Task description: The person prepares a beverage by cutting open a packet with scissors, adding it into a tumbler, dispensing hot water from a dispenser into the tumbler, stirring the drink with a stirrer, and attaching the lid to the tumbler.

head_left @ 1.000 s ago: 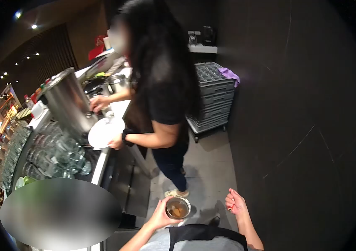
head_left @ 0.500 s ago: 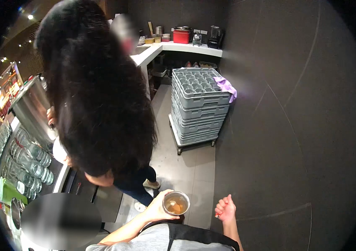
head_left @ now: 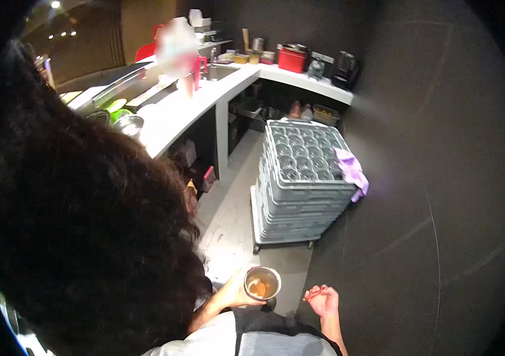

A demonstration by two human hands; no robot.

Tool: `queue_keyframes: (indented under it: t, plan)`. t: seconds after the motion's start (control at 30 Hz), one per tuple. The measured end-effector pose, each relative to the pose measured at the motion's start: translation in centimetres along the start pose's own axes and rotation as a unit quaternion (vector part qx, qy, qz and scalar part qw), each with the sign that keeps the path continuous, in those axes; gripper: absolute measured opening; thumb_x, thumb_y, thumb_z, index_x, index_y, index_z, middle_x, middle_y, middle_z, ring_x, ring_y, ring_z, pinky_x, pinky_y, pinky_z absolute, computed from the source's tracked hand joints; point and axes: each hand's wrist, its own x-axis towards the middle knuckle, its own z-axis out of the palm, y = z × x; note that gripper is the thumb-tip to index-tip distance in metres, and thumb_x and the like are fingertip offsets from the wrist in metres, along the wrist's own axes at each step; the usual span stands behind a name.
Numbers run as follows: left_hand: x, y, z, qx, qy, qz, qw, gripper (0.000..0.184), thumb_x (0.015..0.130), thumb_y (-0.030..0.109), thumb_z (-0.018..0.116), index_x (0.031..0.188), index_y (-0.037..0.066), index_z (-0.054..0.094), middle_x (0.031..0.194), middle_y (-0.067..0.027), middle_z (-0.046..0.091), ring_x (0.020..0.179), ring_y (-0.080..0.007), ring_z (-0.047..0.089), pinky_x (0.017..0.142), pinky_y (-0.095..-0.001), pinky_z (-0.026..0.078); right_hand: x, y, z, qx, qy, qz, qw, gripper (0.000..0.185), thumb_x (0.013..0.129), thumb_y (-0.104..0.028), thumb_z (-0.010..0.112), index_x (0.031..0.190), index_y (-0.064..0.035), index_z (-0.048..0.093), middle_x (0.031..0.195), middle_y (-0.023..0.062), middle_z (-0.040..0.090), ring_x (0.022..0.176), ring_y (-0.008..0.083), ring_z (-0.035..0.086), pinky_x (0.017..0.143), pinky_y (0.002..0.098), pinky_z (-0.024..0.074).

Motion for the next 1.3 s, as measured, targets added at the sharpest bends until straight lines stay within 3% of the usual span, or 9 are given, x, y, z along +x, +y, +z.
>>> queue_keyframes:
  t: [0.1, 0.17, 0.23, 0.5, 0.53, 0.8, 1.03, 1.23, 1.3]
  plan:
    - [3.1, -3.5, -2.5, 0.031, 0.072, -0.031, 0.996, 0.095, 0.051, 0.027, 0.09, 0.129, 0.004, 0.04, 0.117, -0.014, 0.056, 0.112, -0.0259, 0.054, 0.097, -0.038, 0.043, 9.4, -0.8, 0.1, -0.077, -0.016, 0.081, 0.994, 0.015, 0.059, 0.008, 0.052, 0.055, -0.0067, 0.05, 0.07, 0.0114, 0.055, 0.07, 0.026, 0.054, 0.078, 0.0452, 0.0447]
    - [4.8, -6.0, -3.8, 0.048, 0.12, -0.055, 0.99, 0.097, 0.05, 0.027, 0.091, 0.129, 0.003, 0.04, 0.117, -0.0133, 0.056, 0.113, -0.0246, 0.054, 0.097, -0.0374, 0.043, 16.6, -0.6, 2.0, -0.113, -0.031, 0.128, 0.985, 0.032, 0.063, 0.019, 0.046, 0.078, -0.0095, 0.042, 0.069, 0.0112, 0.047, 0.068, 0.0262, 0.051, 0.08, 0.0489, 0.0459]
    - [7.1, -7.2, -4.9, 0.068, 0.165, -0.081, 0.981, 0.098, 0.049, 0.027, 0.092, 0.129, 0.003, 0.039, 0.118, -0.0125, 0.056, 0.114, -0.0233, 0.054, 0.098, -0.0368, 0.042, 21.8, 0.1, 8.0, -0.155, -0.012, 0.162, 0.975, 0.023, 0.067, 0.015, 0.047, 0.07, -0.0078, 0.045, 0.07, 0.0115, 0.05, 0.07, 0.0268, 0.053, 0.082, 0.0463, 0.0457]
    - [18.4, -6.1, -12.0, 0.197, 0.305, -0.109, 0.925, 0.101, 0.046, 0.029, 0.093, 0.127, 0.003, 0.039, 0.117, -0.0133, 0.056, 0.112, -0.0244, 0.055, 0.097, -0.0359, 0.043, 36.5, 2.3, 24.8, -0.29, -0.268, 0.26, 0.881, 0.023, 0.082, 0.013, 0.045, 0.097, -0.0039, 0.042, 0.089, 0.0157, 0.055, 0.084, 0.0297, 0.06, 0.081, 0.0437, 0.0528]
    - [19.8, -5.3, -13.3, 0.168, 0.337, -0.109, 0.92, 0.094, 0.049, 0.03, 0.09, 0.126, 0.006, 0.041, 0.115, -0.0131, 0.055, 0.111, -0.0314, 0.05, 0.096, -0.0411, 0.041, 38.4, 2.7, 25.5, -0.284, -0.266, 0.267, 0.882, 0.021, 0.083, 0.012, 0.046, 0.097, -0.0041, 0.043, 0.089, 0.0154, 0.055, 0.084, 0.0293, 0.061, 0.08, 0.0432, 0.0529]
    - [29.8, -9.2, -30.3, 0.166, 0.438, -0.095, 0.879, 0.097, 0.045, 0.027, 0.09, 0.127, 0.007, 0.041, 0.118, -0.0115, 0.054, 0.112, -0.0304, 0.048, 0.098, -0.0392, 0.04, 53.8, 6.7, 30.2, -0.248, -0.249, 0.28, 0.893, 0.012, 0.087, 0.009, 0.049, 0.091, -0.0022, 0.052, 0.092, 0.0154, 0.061, 0.087, 0.0285, 0.062, 0.083, 0.0415, 0.0515]
    - [40.7, -14.4, -46.1, 0.189, 0.359, -0.076, 0.911, 0.095, 0.047, 0.029, 0.09, 0.126, 0.004, 0.043, 0.119, -0.0164, 0.051, 0.112, -0.0321, 0.049, 0.099, -0.0385, 0.039, 67.2, 8.5, 38.3, -0.169, -0.205, 0.194, 0.944, 0.017, 0.081, 0.013, 0.052, 0.081, -0.0019, 0.06, 0.088, 0.0142, 0.064, 0.088, 0.0254, 0.062, 0.088, 0.0383, 0.0496]
    - [53.3, -18.9, -52.0, 0.21, 0.16, -0.064, 0.962, 0.096, 0.05, 0.031, 0.091, 0.128, 0.007, 0.04, 0.114, -0.0122, 0.055, 0.116, -0.0284, 0.048, 0.102, -0.0372, 0.037, 71.5, 6.6, 42.2, -0.065, -0.14, 0.087, 0.984, 0.02, 0.08, 0.012, 0.055, 0.085, -0.0056, 0.063, 0.088, 0.0126, 0.065, 0.088, 0.0237, 0.062, 0.086, 0.0364, 0.0501]
    - [57.3, -21.1, -52.6, 0.182, 0.105, -0.059, 0.976, 0.097, 0.051, 0.034, 0.09, 0.129, 0.009, 0.038, 0.118, -0.0097, 0.054, 0.118, -0.0282, 0.049, 0.106, -0.0486, 0.026, 72.9, 5.5, 41.7, -0.057, -0.118, 0.071, 0.989, 0.02, 0.08, 0.011, 0.055, 0.086, -0.0058, 0.063, 0.088, 0.0125, 0.065, 0.088, 0.0239, 0.062, 0.085, 0.0362, 0.0503]
